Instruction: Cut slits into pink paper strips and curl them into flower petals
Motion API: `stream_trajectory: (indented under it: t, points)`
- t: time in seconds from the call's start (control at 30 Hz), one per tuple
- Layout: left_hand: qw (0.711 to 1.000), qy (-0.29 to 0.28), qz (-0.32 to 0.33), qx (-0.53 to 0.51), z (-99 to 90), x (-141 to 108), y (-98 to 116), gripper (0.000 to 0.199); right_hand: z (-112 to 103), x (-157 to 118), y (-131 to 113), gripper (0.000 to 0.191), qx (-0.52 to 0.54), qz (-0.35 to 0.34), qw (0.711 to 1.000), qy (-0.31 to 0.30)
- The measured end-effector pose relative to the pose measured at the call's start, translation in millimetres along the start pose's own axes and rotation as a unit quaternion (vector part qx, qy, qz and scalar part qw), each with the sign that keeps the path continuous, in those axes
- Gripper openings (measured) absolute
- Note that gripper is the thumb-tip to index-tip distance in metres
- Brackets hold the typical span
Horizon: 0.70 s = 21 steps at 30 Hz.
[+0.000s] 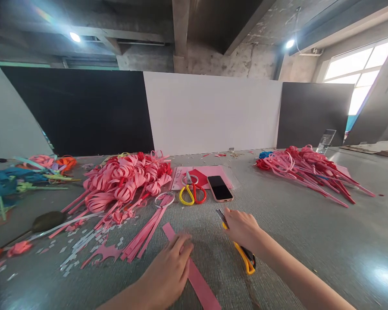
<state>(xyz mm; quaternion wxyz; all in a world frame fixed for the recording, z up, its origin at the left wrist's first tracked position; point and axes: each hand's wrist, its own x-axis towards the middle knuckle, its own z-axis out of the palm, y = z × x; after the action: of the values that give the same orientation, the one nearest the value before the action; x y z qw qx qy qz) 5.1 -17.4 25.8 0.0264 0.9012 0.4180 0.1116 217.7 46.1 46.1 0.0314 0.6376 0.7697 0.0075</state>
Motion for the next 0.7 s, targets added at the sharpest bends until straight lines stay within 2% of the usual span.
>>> stream_trajectory:
  t: [0.1, 0.23, 0.4, 0.43, 0.57, 0.7]
  points:
    - [0.999, -0.028, 0.016, 0.013, 2.4, -2, -5, 0.031, -1, -1, -1, 0.016, -0.025, 0.007, 0.999, -0.019]
    - [0.998, -0.068, -0.013, 0.005, 6.8, -5, 3, 0.034, 0, 1, 2, 0.025, -0.042, 0.04, 0.998, -0.04]
    - [0.995, -0.07, -0.036, -0.068, -9.6, -4, -1, 0.03, 8, 7, 10, 0.03, -0.051, 0.065, 0.996, -0.044]
    - [0.993, -0.073, -0.03, -0.086, -15.4, -3, -6, 0.03, 9, 8, 11, 0.03, -0.052, 0.068, 0.995, -0.043]
    - [0.988, -0.11, 0.068, -0.089, -33.9, 3, -30, 0.035, 12, 10, 15, 0.03, -0.059, 0.092, 0.993, -0.041]
    - [0.985, -0.135, 0.086, -0.058, -36.4, 7, -42, 0.027, 12, 12, 19, 0.033, -0.063, 0.118, 0.99, -0.037]
